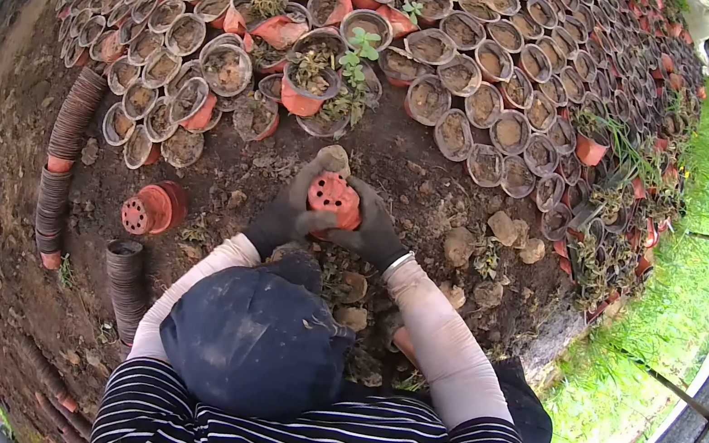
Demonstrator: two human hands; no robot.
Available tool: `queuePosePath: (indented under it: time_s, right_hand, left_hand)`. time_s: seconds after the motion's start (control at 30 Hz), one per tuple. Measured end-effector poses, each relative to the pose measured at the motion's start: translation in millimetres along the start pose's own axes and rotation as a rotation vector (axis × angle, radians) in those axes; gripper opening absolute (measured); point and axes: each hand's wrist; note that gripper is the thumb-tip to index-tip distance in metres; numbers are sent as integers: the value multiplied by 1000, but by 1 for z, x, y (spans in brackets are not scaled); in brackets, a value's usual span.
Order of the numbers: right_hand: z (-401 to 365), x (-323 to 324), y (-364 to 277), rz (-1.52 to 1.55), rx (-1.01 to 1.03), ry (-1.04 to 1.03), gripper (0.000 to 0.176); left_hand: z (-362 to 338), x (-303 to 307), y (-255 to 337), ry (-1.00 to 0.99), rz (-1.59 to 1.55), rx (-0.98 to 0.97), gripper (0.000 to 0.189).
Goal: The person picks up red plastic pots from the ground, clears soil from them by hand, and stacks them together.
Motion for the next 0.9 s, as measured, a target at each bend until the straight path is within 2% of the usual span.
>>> queuePosePath:
  time_s: [0.03,0.07,0.17,0.27,0.33,0.37,0.4,0.5,0.53,0.57,0.63,0.67,0.7,0.73,0.77,0.8,0.9]
  right_hand:
    - [-6,-7,20,-104,35,6,93]
    - [-12,-14,37,-209,65,11,92]
    - [-28,-25,61,-560,8,-27,91]
    - [-20,-18,52,-297,6,-48,79]
    - [-6,-1,20,-52,-27,-62,80]
    - [-9,-5,34,-167,44,24,78]
    - [-17,-9,46,-284,108,116,76]
    - [-27,2,38,22,-53,195,67]
    - [-30,5,45,44,-56,192,63]
    - [-35,8,53,66,-62,188,59]
    - [-43,11,57,86,-130,170,52]
    - [-47,16,50,81,-188,157,49]
    - [-50,20,49,74,-248,144,46]
    - [-55,16,65,138,-212,162,41]
    - [-57,15,64,165,-232,160,40]
    - [-59,16,61,190,-252,160,39]
    - [-65,11,76,165,-245,181,37]
  left_hand:
    - [-3,-3,-5,-15,37,15,85]
    - [-5,-6,-15,-2,251,-21,95]
    - [-10,-14,-102,39,221,-57,103]
    - [-5,-9,-51,-43,223,1,98]
    - [1,-5,-26,73,168,57,95]
    - [5,-2,-21,125,137,77,93]
    - [5,3,-30,234,-71,154,75]
    - [-10,51,-11,322,-342,198,50]
    - [-22,66,-7,317,-466,135,36]
    - [-39,77,0,438,-646,85,34]
    - [-83,117,24,711,-645,138,31]
    - [-102,129,64,774,-547,55,32]
    - [-127,153,72,865,-274,11,33]
    - [-137,159,102,952,-264,-70,33]
    - [-147,169,121,1082,76,-138,34]
    - [-173,187,110,1185,163,-114,43]
    - [-202,199,87,1250,304,-25,56]
Point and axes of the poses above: each hand's wrist, its own z-axis towards the middle knuckle, its own x-axis out of the back of the hand, y = z × x, and after that the axes turned 1 degree about z, right-handed
